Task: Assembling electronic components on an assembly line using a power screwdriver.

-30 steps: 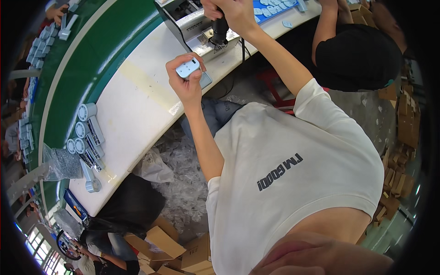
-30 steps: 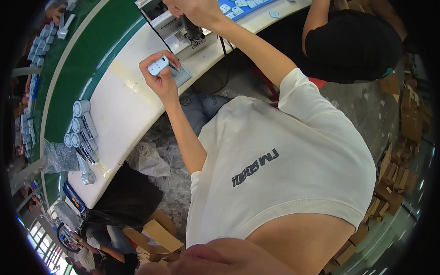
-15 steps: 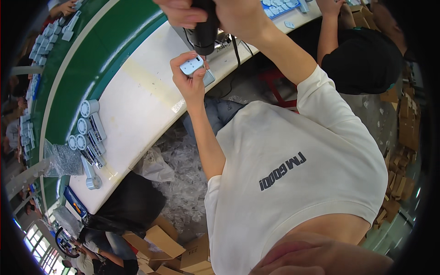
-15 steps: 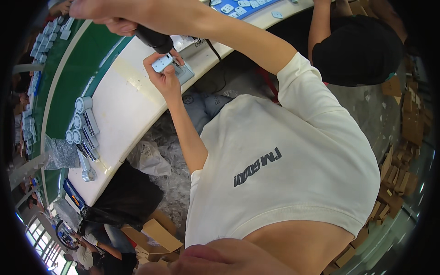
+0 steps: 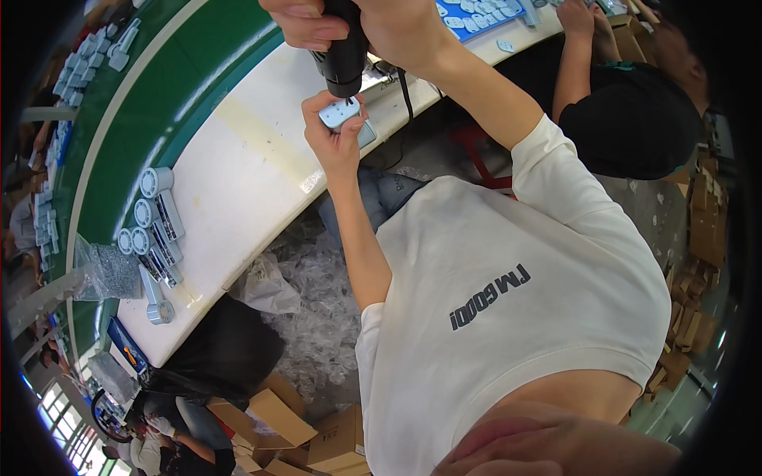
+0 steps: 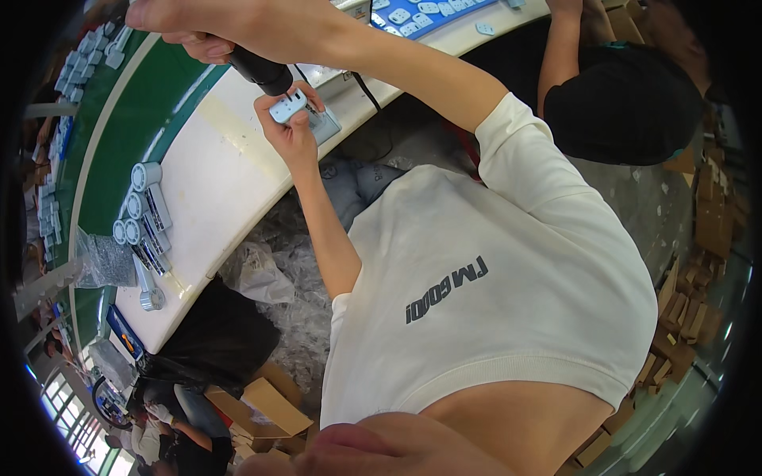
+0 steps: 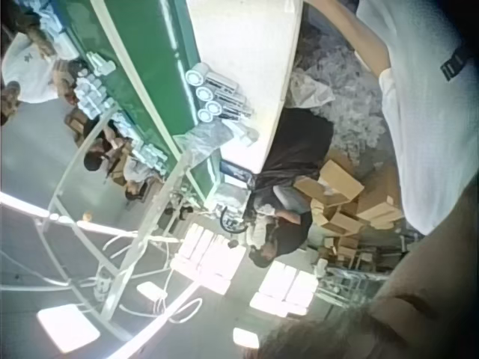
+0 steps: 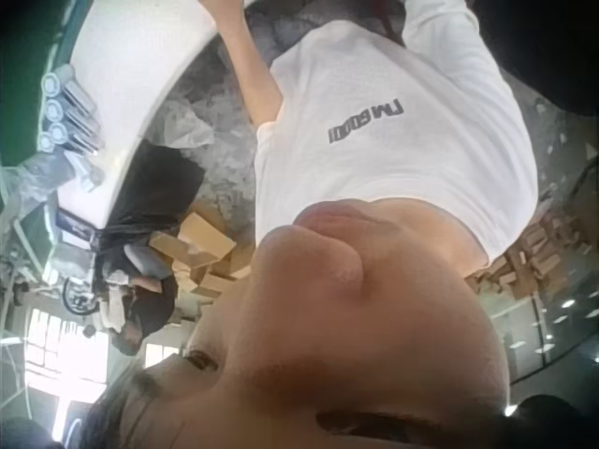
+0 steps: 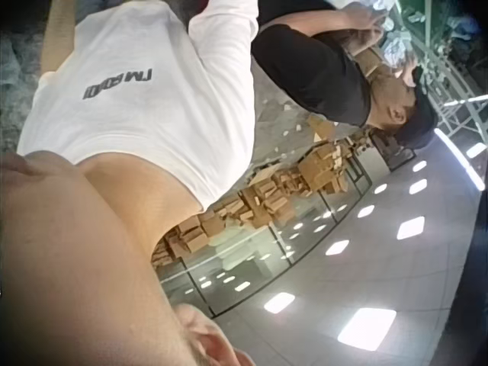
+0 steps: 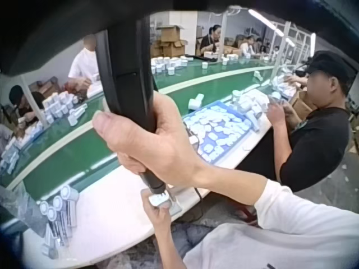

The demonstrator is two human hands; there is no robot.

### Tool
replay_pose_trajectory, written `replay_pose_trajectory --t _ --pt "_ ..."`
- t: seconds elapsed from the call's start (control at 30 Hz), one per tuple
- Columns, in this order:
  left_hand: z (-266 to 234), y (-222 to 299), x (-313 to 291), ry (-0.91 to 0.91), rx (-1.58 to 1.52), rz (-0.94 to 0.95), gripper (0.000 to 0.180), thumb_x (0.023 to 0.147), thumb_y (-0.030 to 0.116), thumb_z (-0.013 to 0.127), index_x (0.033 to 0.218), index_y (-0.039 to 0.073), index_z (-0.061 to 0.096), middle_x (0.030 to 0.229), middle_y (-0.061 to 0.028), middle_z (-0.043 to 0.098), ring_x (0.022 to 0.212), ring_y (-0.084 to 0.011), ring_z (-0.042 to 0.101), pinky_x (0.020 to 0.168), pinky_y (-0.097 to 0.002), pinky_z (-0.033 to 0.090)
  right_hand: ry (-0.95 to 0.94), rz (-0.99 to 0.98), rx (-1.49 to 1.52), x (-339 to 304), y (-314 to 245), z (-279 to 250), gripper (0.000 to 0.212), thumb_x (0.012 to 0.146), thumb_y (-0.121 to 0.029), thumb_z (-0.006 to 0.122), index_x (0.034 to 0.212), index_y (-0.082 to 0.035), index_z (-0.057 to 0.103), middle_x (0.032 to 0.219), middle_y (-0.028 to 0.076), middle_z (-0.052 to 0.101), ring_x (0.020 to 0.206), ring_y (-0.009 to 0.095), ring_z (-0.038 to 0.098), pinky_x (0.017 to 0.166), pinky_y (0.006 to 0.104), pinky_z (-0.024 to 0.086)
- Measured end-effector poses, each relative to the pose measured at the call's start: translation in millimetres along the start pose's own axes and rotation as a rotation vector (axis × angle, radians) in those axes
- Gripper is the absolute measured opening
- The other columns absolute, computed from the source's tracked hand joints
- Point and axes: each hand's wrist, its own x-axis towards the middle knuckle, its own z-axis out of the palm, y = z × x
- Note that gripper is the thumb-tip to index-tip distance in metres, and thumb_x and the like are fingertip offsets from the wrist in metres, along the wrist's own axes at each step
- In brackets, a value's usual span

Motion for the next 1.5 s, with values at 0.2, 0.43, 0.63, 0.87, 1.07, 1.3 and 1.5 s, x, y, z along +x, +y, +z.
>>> replay_pose_trajectory --t 0.2,0.43,0.63,0.87,1.07,1.3,1.5 --pt "2 3 2 -0.024 0.021 0.018 0.044 0.082 0.032 0.073 0.104 0.005 0.045 0.087 -0.0107 0.063 0.068 -0.0116 0.057 0.061 -0.0214 0.045 0.045 -0.058 -0.065 2 4 0 0.028 0.086 -0.027 0.064 0.072 -0.005 0.053 0.053 -0.003 0.046 0.04 0.005 0.041 0.037 0.0214 0.031" --pt "8 8 6 -0.048 0.137 0.048 0.055 0.082 0.05 0.065 0.104 0.005 0.043 0.08 -0.0146 0.058 0.062 -0.0182 0.056 0.058 -0.0272 0.045 0.186 -0.153 -0.157 0 2 -53 0.022 0.09 -0.021 0.058 0.079 -0.004 0.05 0.054 0.0 0.045 0.041 0.006 0.04 0.04 0.0218 0.033" --pt "5 8 7 -0.052 0.149 0.071 0.053 0.083 0.05 0.063 0.105 0.005 0.042 0.079 -0.0146 0.058 0.062 -0.0184 0.055 0.058 -0.0271 0.045 0.292 -0.079 -0.261 -37 40 -83 0.017 0.09 -0.015 0.059 0.082 -0.004 0.049 0.055 -0.001 0.045 0.041 0.006 0.039 0.039 0.022 0.031" --pt "7 8 7 -0.061 0.176 0.078 0.053 0.084 0.051 0.061 0.105 0.006 0.041 0.075 -0.0141 0.057 0.061 -0.0184 0.055 0.057 -0.0267 0.045 0.349 -0.108 -0.275 -43 44 -82 0.019 0.088 -0.014 0.061 0.077 -0.004 0.049 0.054 -0.001 0.046 0.043 0.005 0.04 0.04 0.0222 0.031" --pt "8 8 7 -0.058 0.175 0.089 0.054 0.083 0.052 0.061 0.105 0.007 0.041 0.075 -0.014 0.057 0.061 -0.0185 0.055 0.057 -0.0268 0.045 0.335 -0.036 -0.363 -49 53 -88 0.019 0.086 -0.015 0.064 0.078 -0.004 0.052 0.056 -0.002 0.047 0.045 0.005 0.042 0.042 0.022 0.032" --pt "6 9 7 -0.043 0.186 0.066 0.054 0.083 0.051 0.062 0.105 0.006 0.042 0.077 -0.0142 0.057 0.061 -0.0187 0.056 0.058 -0.027 0.045 0.287 0.067 -0.262 -53 28 -73 0.02 0.087 -0.018 0.063 0.085 -0.002 0.051 0.057 -0.001 0.047 0.046 0.007 0.043 0.043 0.0228 0.033" --pt "5 8 6 -0.058 0.049 0.077 0.043 0.085 0.036 0.068 0.104 0.005 0.046 0.087 -0.0139 0.06 0.066 -0.0149 0.056 0.06 -0.0239 0.045 0.017 -0.08 -0.006 -21 -5 -38 0.022 0.088 -0.021 0.061 0.081 -0.003 0.05 0.056 -0.001 0.045 0.042 0.005 0.041 0.04 0.0211 0.032"
